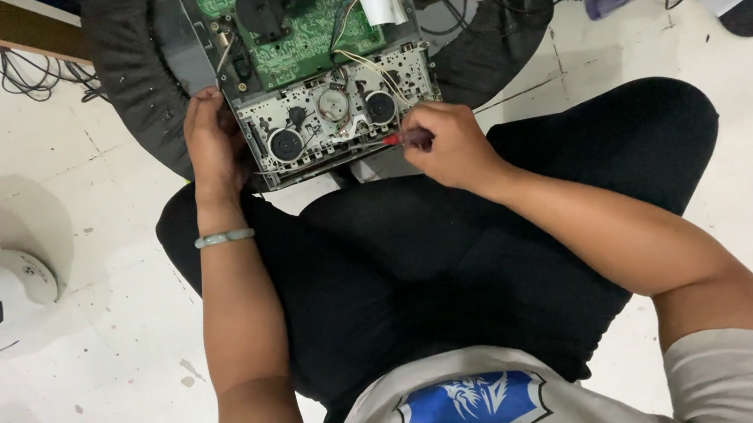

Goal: The person sits cross-legged and uses a screwdriver to manipulate components inside an open electronic device, likely a VCR or DVD player. They adjust wires and internal parts while holding the device on their lap.

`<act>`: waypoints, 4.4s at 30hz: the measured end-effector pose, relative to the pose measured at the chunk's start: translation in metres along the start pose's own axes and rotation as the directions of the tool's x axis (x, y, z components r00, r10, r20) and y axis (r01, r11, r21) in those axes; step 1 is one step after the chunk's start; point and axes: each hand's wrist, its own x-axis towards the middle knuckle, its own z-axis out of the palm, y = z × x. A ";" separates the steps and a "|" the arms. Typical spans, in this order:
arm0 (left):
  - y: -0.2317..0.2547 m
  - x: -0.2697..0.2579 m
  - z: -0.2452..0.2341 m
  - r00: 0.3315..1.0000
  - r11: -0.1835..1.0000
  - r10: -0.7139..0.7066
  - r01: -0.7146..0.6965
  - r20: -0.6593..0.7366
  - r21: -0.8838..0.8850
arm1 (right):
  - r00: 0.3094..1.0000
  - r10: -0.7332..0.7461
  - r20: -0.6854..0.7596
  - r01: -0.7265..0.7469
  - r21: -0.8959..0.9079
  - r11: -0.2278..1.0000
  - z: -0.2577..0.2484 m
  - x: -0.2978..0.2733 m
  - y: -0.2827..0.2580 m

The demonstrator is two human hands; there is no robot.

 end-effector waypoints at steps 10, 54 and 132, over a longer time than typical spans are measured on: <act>-0.007 0.006 -0.004 0.999 0.999 0.027 -0.028 0.030 0.045 | 0.998 0.067 -0.016 -0.068 -0.024 0.997 0.009 0.007 0.007; 0.043 -0.135 0.074 0.445 0.050 0.700 -0.811 0.558 0.583 | 0.901 0.370 0.227 -0.366 0.855 0.367 0.023 0.018 0.006; 0.023 -0.131 0.091 0.392 -0.020 0.728 -0.808 0.562 0.589 | 0.989 0.126 0.083 -0.111 -0.167 0.980 -0.022 0.050 -0.022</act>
